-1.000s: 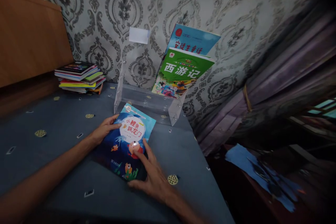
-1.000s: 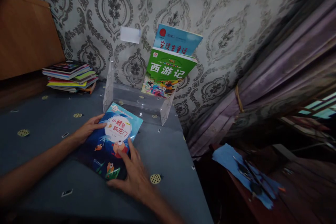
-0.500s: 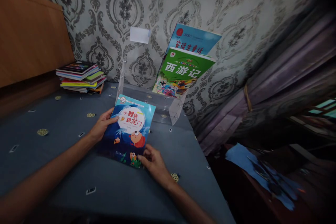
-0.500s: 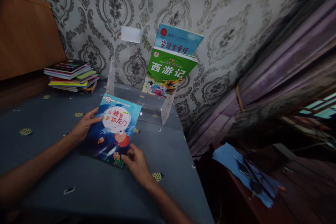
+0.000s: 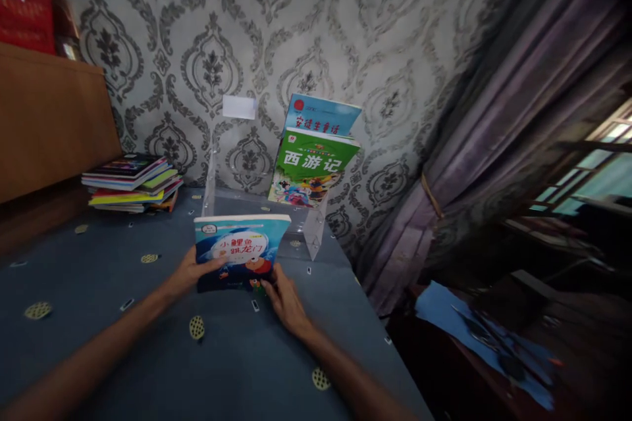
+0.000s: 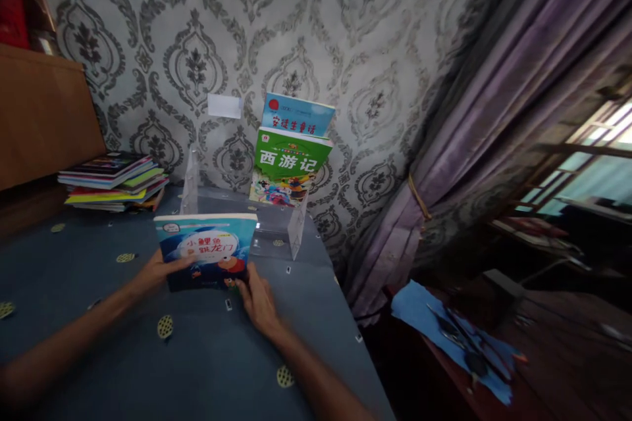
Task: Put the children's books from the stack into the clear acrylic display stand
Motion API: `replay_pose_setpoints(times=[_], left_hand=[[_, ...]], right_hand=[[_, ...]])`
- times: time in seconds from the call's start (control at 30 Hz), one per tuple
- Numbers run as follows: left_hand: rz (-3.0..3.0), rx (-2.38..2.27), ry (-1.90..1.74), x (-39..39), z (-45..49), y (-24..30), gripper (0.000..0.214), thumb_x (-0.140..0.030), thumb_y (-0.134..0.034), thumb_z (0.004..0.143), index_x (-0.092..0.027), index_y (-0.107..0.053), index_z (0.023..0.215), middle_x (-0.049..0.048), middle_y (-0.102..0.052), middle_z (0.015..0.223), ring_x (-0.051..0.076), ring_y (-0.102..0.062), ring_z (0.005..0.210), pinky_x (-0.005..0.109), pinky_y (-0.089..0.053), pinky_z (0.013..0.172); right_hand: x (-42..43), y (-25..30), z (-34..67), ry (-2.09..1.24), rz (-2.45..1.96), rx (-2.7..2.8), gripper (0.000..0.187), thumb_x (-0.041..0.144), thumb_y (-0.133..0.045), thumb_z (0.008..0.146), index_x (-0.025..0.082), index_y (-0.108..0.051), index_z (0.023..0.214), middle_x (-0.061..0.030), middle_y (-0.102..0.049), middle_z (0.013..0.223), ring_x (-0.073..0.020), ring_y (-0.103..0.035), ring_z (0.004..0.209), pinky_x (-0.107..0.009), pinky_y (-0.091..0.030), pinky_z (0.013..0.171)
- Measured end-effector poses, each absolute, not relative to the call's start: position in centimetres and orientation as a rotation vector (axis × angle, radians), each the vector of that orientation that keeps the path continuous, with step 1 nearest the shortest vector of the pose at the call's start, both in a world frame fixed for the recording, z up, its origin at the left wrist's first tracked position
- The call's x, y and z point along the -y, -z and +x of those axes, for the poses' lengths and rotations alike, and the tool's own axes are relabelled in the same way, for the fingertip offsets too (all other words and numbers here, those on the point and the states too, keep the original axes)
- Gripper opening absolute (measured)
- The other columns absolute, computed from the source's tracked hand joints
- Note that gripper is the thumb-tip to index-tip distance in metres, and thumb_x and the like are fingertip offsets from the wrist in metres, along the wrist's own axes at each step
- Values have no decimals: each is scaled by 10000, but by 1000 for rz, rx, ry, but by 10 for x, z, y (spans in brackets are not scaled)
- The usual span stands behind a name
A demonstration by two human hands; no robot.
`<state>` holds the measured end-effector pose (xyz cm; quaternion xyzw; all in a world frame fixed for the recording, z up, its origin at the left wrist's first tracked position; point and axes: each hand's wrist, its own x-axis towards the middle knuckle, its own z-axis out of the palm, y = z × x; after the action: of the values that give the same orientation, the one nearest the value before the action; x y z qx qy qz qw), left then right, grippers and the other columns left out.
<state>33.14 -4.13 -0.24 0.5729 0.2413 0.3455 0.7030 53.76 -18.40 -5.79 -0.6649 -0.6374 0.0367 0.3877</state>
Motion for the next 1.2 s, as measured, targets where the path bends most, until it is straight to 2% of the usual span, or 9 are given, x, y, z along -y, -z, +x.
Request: replay_pose_setpoints(times=[0.1, 0.27, 0.53, 0.7, 0.87, 1.03, 1.2], left_hand=[[1299, -576, -782, 39, 337, 19, 742, -483, -909, 571, -174, -666, 1201, 127, -750, 1140, 358, -688, 1105, 459, -578, 951], [1392, -684, -808, 37, 337, 41, 749, -549, -888, 569, -178, -676, 1184, 128, -708, 1250, 361, -643, 1196, 487, -493, 1078], [1412, -713, -769, 38, 336, 44, 758, -536, -873, 591, -190, -665, 1233, 113, -728, 1210, 361, -646, 1190, 502, -503, 1066], [1360, -769, -808, 35, 337, 56, 830, -580, -876, 547, -164, -664, 1233, 140, -720, 1221, 366, -655, 1175, 476, -530, 1036], [1426, -799, -761, 33, 335, 51, 795, -608, -862, 536, -172, -692, 1179, 130, -743, 1167, 362, -676, 1140, 448, -560, 994], [1461, -808, -798, 38, 336, 43, 800, -579, -876, 517, -176, -694, 1185, 137, -759, 1112, 370, -689, 1108, 468, -568, 975], [1428, -790, -854, 34, 337, 55, 804, -585, -857, 552, -169, -686, 1218, 145, -750, 1136, 378, -673, 1136, 478, -547, 1005]], right_hand=[[182, 61, 541, -197, -1647, 1569, 289, 390, -465, 991, 213, -554, 1202, -40, -678, 889, -205, -636, 807, -311, -537, 740], [184, 61, 540, -295, -1593, 1523, 304, 407, -486, 986, 228, -569, 1218, -51, -702, 936, -218, -657, 847, -332, -550, 774], [185, 88, 552, -291, -1605, 1461, 492, 523, -514, 957, 242, -556, 1359, -107, -708, 1161, -283, -658, 1044, -420, -552, 917], [186, 106, 559, -318, -1596, 1412, 574, 575, -535, 937, 261, -539, 1417, -118, -686, 1267, -298, -643, 1126, -427, -542, 971], [188, 99, 558, -359, -1575, 1456, 575, 546, -491, 966, 246, -506, 1456, -129, -668, 1318, -305, -640, 1170, -436, -530, 1005], [190, 92, 557, -427, -1608, 1465, 574, 514, -473, 979, 226, -480, 1476, -137, -662, 1329, -300, -642, 1172, -456, -516, 1024], [191, 91, 558, -422, -1598, 1480, 536, 492, -480, 982, 253, -502, 1460, -121, -660, 1336, -292, -633, 1182, -449, -514, 1023]])
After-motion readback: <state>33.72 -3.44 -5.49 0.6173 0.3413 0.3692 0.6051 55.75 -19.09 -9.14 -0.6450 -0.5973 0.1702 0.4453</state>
